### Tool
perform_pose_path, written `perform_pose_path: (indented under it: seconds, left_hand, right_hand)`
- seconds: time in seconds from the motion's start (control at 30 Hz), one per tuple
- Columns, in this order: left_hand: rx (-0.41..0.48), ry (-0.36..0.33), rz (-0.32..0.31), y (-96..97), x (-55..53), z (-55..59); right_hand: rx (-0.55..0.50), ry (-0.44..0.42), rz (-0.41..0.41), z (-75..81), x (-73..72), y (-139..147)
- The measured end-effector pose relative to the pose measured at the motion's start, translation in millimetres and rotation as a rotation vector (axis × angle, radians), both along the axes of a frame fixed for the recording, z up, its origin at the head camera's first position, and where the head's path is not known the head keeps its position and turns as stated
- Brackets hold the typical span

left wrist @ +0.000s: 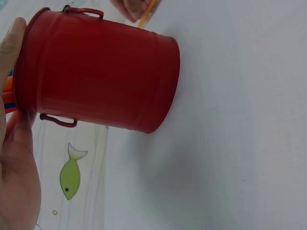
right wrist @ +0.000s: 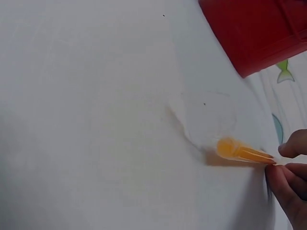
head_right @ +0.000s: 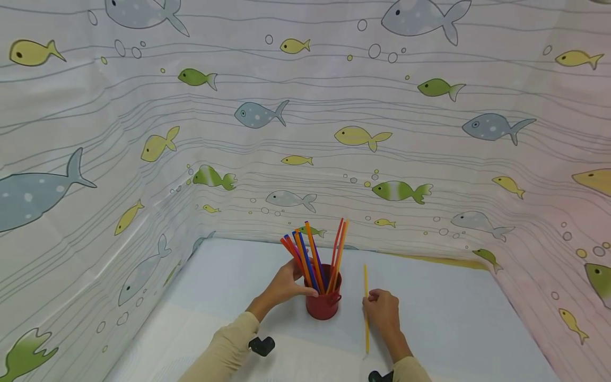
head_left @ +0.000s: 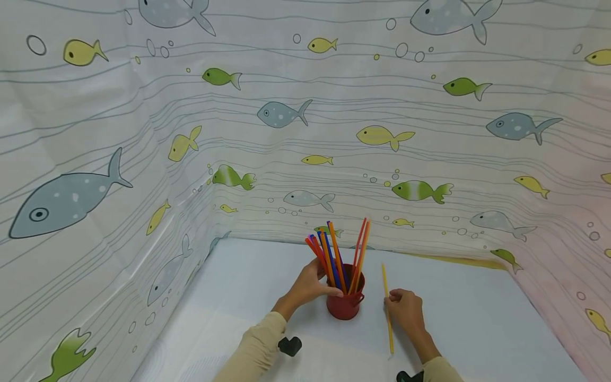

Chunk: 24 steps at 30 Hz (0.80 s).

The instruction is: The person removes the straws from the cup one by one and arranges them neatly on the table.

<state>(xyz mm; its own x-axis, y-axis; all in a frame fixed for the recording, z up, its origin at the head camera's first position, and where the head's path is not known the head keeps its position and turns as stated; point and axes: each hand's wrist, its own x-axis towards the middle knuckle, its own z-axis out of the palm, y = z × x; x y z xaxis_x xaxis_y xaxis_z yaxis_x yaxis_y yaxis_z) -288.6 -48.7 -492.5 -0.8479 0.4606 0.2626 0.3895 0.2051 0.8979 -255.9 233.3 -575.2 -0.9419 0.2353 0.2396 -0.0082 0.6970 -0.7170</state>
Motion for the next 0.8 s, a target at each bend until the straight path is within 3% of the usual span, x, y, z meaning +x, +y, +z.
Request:
perform_pose_path:
  seconds: [0.2,0.4,0.67,0.8]
  left_hand:
    - [0.011,0.011,-0.013,-2.0,2.8,3.9]
    - [0.0,-0.003,-0.017,-2.5,2.2,4.8]
    - [-0.007,0.012,-0.005,-0.8,-15.2,-21.8]
    - [0.002,0.011,-0.009,-1.6,-18.1,-26.4]
  right_hand:
    - [-0.002,-0.012,0.003,2.8,0.5,0.2]
    - [0.028,0.028,0.011,18.7,-0.3,2.5]
    - [0.066,0.167,-0.013,53.6,-14.1,5.4]
    - [0.056,0.233,-0.015,74.4,-20.0,-0.3]
